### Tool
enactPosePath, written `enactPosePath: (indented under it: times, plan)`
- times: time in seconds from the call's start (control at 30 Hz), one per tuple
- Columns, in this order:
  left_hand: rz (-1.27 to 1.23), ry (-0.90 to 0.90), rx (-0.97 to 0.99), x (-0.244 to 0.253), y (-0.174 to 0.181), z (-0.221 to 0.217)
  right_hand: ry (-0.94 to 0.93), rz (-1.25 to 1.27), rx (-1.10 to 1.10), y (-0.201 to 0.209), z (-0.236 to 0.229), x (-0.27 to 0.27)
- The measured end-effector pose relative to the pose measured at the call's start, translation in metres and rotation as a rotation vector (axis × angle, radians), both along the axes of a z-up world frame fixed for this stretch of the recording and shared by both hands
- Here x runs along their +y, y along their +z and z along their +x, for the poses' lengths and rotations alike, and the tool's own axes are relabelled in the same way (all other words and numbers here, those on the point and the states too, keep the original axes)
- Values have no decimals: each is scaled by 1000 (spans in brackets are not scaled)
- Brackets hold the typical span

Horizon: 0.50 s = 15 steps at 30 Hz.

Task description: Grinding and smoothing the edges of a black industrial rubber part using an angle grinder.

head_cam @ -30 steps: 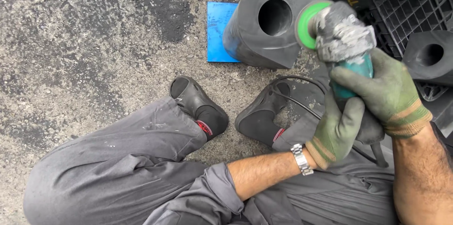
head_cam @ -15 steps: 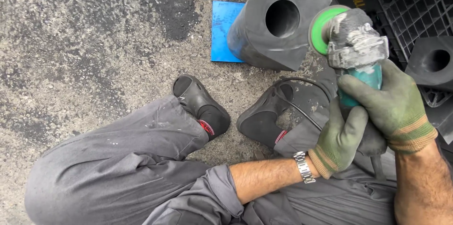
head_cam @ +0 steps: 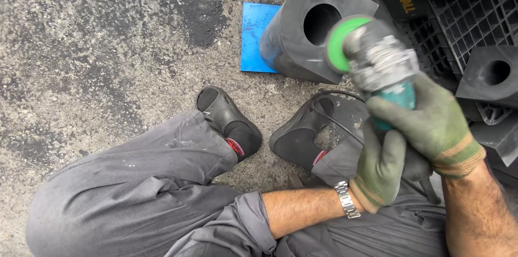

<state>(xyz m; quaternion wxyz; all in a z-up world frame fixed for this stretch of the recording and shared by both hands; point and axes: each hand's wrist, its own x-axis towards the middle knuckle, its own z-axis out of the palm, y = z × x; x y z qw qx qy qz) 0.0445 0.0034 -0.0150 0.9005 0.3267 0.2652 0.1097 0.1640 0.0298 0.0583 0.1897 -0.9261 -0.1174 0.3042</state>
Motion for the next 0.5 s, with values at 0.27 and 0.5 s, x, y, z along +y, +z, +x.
enactPosePath:
  times: [0.27, 0.5]
  plan:
    - [42, -32, 68, 14, 6, 6, -70, 96, 70, 5, 2, -2]
    - [65, 228, -29, 0, 3, -5, 83, 31, 65, 2, -5, 9]
